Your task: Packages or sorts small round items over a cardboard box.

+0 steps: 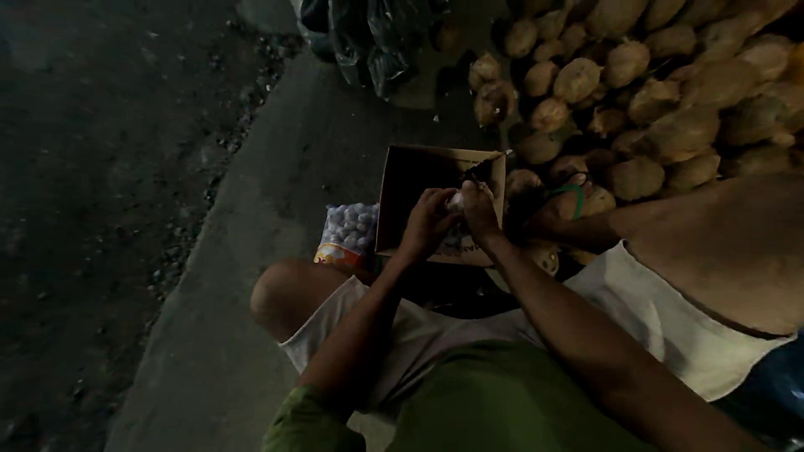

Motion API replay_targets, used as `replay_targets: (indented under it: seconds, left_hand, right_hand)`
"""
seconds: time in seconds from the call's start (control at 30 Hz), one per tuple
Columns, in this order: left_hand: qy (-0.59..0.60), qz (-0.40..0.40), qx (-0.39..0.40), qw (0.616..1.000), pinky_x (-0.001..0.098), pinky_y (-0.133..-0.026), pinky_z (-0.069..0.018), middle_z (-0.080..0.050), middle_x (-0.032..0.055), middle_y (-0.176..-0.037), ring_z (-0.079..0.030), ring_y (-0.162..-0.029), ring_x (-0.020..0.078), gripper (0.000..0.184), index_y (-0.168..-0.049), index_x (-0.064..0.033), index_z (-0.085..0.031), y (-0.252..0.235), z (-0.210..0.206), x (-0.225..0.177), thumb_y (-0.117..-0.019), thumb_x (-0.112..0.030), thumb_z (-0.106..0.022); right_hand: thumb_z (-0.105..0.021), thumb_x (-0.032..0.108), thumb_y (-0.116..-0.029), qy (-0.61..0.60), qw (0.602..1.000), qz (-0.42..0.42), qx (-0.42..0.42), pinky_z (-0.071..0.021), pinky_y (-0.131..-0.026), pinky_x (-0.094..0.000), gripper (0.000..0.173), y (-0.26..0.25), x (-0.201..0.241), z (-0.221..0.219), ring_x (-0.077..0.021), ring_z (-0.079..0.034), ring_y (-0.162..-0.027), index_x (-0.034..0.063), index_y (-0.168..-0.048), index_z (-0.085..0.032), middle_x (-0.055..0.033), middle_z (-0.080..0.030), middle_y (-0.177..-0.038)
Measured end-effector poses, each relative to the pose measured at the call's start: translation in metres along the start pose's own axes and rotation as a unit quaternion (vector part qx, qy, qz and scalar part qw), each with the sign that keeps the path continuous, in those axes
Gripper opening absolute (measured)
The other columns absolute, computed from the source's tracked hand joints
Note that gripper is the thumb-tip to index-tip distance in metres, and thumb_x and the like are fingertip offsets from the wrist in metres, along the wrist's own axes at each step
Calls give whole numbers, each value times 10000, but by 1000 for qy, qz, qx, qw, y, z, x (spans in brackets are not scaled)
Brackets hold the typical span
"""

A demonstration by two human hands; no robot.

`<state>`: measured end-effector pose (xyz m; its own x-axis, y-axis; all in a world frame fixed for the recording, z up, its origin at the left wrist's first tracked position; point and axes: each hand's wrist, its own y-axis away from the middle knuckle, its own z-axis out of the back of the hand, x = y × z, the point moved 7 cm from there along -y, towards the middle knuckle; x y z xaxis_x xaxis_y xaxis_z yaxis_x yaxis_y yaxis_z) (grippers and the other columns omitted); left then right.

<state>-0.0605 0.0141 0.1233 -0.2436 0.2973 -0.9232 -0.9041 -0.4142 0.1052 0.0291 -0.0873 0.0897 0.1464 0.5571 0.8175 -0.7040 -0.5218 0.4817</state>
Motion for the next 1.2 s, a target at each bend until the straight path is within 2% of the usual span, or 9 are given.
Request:
replay_targets:
  seconds: [0.17,0.37,0.47,0.53,0.7,0.83,0.93,1.03,1.2]
  left_hand:
    - [132,34,38,990,365,-851,-589,-626,74,-1300,-665,-1031,175,598,-1465,-124,-430,3,2,7,-940,-109,-717]
    - [234,71,-6,970,378,-848,-592,-647,88,-1239,-667,-1014,197,485,-1364,-122,-556,-1,16,20,-915,-86,-736]
    - [211,85,-35,973,359,-786,-599,-662,98,-1203,-679,-942,188,484,-1365,-98,-540,-1,18,23,-919,-70,-726]
    - [175,95,-38,979,338,-732,-601,-666,92,-1177,-684,-881,172,493,-1362,-101,-525,0,15,17,-914,-58,-727]
    - [199,66,-6,978,356,-777,-612,-674,91,-1174,-693,-929,182,519,-1349,-99,-534,2,14,14,-883,-35,-752]
    - [249,72,22,966,381,-858,-591,-630,95,-1270,-667,-1026,199,534,-1381,-110,-533,2,7,9,-884,-6,-697]
    - [258,84,3,962,397,-863,-593,-635,113,-1280,-671,-1039,220,554,-1389,-103,-541,1,11,14,-872,12,-705]
    - [233,62,-19,970,389,-866,-597,-648,113,-1250,-671,-1041,208,568,-1397,-85,-531,-1,18,16,-871,5,-725]
    - [72,14,-8,997,345,-816,-605,-632,90,-1197,-672,-951,159,456,-1349,-85,-562,-2,20,15,-927,-103,-735]
  right_hand:
    - [-329,605,-1067,8,998,58,6,-553,-660,-519,668,-7,-3,6,-297,-646,-757,41,-1101,-685,-187,-664,-915]
    - [-503,323,-1085,-16,1000,18,14,-580,-805,-546,387,-25,-12,12,-342,-686,-906,33,-1328,-582,-222,-669,-1132]
    - [-488,402,-1083,-62,993,60,84,-586,-748,-447,423,-23,-8,4,-236,-668,-838,106,-1380,-551,-147,-670,-1086]
    - [-554,354,-1060,-92,979,98,156,-572,-762,-370,365,-9,9,-1,-169,-653,-861,103,-1322,-599,-100,-684,-1087]
    - [-575,306,-1055,-141,979,106,104,-488,-520,-279,263,-9,19,10,-114,-529,-570,51,-1013,-621,-57,-586,-754]
    - [-549,249,-1067,-60,990,117,50,-572,-733,-432,264,-14,15,11,-220,-658,-788,14,-1091,-667,-138,-680,-930]
    - [-550,201,-1063,19,994,80,76,-540,-946,-568,342,-23,1,9,-365,-665,-1076,56,-1370,-587,-226,-654,-1235]
    - [-508,423,-1073,-86,986,48,131,-590,-767,-427,439,-18,2,8,-231,-677,-868,108,-1373,-562,-136,-680,-1070]
    - [-613,375,-1030,-87,970,104,202,-562,-670,-346,332,-4,25,1,-165,-635,-755,54,-1111,-632,-96,-665,-926]
